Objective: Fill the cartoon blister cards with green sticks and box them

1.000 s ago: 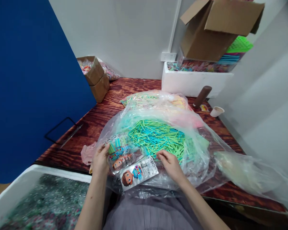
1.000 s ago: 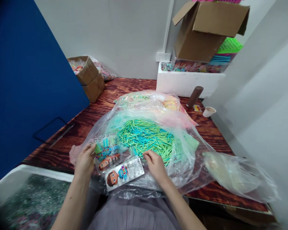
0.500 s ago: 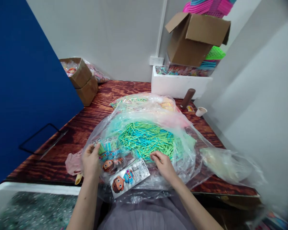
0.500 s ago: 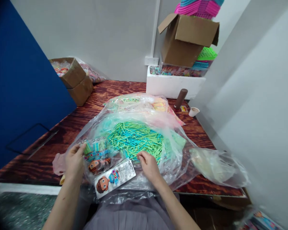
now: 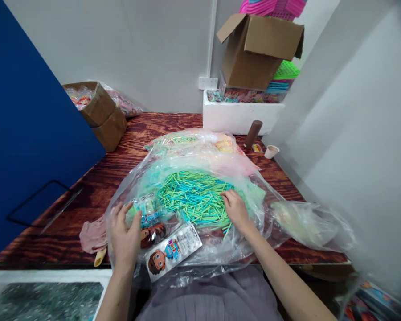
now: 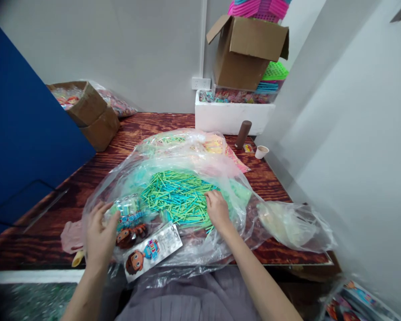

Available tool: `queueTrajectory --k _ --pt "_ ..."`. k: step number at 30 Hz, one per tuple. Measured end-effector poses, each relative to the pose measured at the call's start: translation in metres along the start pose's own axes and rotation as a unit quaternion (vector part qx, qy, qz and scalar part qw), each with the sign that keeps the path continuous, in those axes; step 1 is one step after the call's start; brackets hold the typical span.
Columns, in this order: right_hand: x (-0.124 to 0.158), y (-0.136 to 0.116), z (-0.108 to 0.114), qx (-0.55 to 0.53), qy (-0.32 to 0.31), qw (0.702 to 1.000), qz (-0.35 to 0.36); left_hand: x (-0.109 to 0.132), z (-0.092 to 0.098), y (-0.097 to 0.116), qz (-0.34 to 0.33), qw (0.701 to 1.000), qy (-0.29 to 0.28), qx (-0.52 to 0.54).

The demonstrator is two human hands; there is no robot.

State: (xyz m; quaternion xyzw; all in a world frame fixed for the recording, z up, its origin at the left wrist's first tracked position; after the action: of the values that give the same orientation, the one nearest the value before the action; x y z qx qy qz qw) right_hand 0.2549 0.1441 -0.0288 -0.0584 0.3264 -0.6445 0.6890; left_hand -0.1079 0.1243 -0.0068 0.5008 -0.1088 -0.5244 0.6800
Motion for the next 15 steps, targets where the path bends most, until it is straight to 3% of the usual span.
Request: queueTrajectory --k 8,11,15 --pt "-0.009 0.005 -0.020 0.234 -0.063 0.970 0.023 0.015 0.002 -0.004 0.020 0.997 -0.066 0.046" --pt "-0.014 0.004 -0.021 0.245 -0.068 0.967 0.029 0.016 0.003 -0.006 0.034 0.995 -0.074 0.062" --pt "-0.011 0.009 -0.010 0.183 -0.056 0.981 0.032 0.017 0.008 -0.006 0.068 0.992 -0.077 0.068"
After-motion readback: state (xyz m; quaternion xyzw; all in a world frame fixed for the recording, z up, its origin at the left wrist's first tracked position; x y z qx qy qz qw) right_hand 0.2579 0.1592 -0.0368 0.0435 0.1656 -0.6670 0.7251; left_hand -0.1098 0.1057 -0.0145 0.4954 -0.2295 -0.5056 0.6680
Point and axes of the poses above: each hand's wrist, its own x-axis away from the middle knuckle, its own z-axis out of the back of the hand, y = z × x, the point moved 5 cm from there along -x, towards the middle knuckle, and after that the axes turned 1 degree about x, right-handed, at the moved point
